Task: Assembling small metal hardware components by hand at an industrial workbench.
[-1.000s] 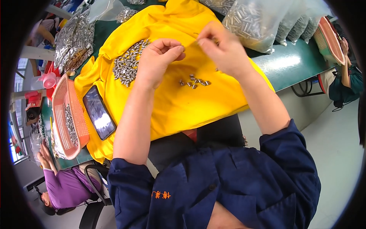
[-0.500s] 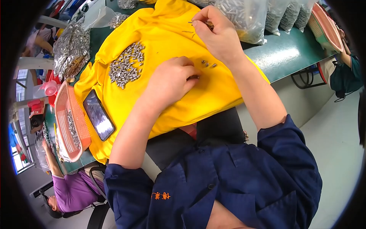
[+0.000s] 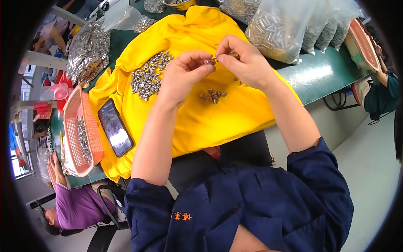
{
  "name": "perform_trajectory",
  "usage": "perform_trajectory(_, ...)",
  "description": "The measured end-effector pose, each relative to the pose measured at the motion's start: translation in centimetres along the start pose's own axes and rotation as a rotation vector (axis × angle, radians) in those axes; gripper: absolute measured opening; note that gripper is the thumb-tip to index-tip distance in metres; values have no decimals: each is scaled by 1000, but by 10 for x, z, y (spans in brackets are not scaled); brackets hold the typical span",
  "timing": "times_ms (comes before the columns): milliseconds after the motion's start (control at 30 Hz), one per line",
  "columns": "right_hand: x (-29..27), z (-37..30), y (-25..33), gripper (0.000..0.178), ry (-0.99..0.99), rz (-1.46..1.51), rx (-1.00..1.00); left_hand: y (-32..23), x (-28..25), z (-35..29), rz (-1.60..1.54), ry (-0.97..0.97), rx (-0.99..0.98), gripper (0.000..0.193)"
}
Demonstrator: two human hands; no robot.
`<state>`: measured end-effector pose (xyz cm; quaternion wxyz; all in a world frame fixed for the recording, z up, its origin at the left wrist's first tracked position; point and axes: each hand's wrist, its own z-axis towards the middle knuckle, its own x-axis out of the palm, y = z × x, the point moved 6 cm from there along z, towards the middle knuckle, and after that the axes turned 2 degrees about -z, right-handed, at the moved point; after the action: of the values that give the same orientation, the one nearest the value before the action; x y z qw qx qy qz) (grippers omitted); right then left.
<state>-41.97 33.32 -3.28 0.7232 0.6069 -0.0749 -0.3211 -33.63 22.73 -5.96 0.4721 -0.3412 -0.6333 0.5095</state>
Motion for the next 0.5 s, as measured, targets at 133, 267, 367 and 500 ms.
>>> perform_trajectory(133, 3, 1, 2, 4, 28, -23, -20, 4, -4, 2, -52, -14, -2, 15)
perform_trajectory(267, 2, 0, 3, 4, 40, -40, 52, 5, -3, 3, -84, -12, 7, 14)
perform_trajectory(367, 2, 2, 5, 10, 10, -47, -38, 4, -3, 2, -117, -18, 3, 13)
perform_trajectory(500, 5, -1, 8, 8, -30, -92, -91, 7, -3, 1, -157, -26, 6, 13)
